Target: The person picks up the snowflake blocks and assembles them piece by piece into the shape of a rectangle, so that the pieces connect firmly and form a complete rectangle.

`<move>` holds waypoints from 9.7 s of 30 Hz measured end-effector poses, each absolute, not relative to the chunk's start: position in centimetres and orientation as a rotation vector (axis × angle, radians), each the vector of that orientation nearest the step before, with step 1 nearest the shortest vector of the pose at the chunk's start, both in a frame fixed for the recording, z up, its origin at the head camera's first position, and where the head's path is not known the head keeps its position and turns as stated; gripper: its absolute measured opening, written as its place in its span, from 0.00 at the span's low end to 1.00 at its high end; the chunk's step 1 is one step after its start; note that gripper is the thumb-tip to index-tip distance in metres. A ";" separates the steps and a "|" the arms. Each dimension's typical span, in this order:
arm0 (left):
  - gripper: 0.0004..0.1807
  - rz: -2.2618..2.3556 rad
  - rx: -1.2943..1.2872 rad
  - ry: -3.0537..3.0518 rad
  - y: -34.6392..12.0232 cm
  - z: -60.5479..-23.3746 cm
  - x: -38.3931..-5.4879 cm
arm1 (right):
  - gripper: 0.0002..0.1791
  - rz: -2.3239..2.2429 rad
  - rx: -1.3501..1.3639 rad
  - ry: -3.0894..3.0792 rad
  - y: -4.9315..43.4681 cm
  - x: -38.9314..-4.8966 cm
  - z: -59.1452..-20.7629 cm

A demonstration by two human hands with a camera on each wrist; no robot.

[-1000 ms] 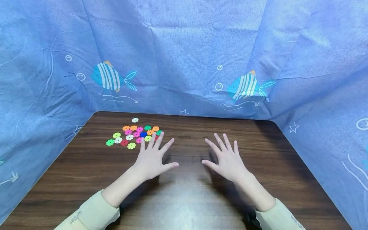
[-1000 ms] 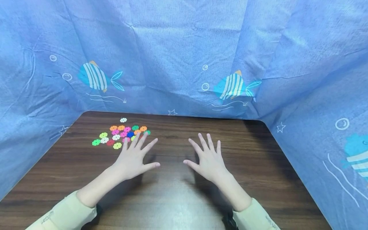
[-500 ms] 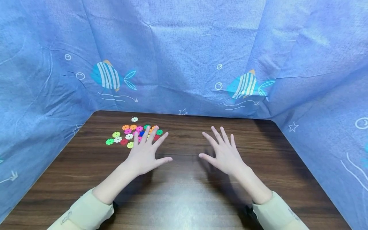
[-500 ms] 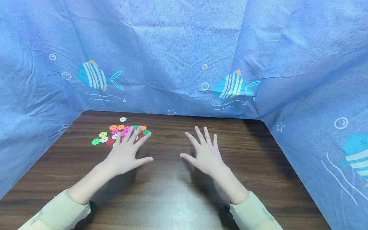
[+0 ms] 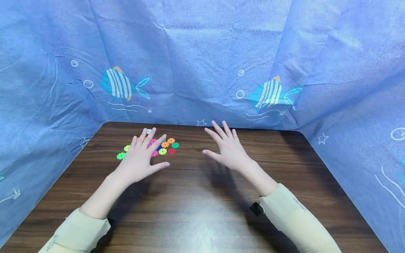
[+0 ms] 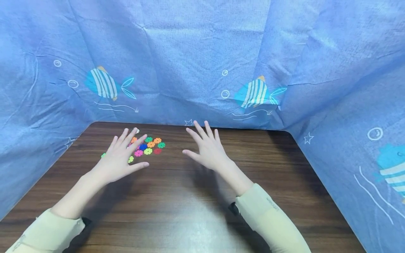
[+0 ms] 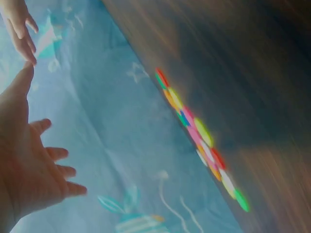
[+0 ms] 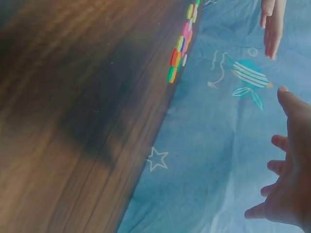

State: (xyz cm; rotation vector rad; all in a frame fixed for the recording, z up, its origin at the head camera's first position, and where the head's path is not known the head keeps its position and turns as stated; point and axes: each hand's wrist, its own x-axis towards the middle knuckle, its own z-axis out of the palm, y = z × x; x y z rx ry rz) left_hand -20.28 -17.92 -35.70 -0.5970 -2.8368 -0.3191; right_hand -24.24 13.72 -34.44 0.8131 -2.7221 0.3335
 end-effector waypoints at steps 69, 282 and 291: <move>0.06 -0.632 -0.868 -2.942 -27.9 -42.7 -27.6 | 0.11 0.766 1.303 -2.835 4.5 -33.0 -43.2; 0.09 -0.876 -0.973 -3.102 -17.4 -41.4 -30.3 | 0.18 2.366 0.308 -2.474 17.7 -21.3 -36.2; 0.08 -1.090 -0.867 -2.949 -16.4 -39.9 -28.7 | 0.18 2.421 0.320 -2.393 17.4 -21.4 -36.1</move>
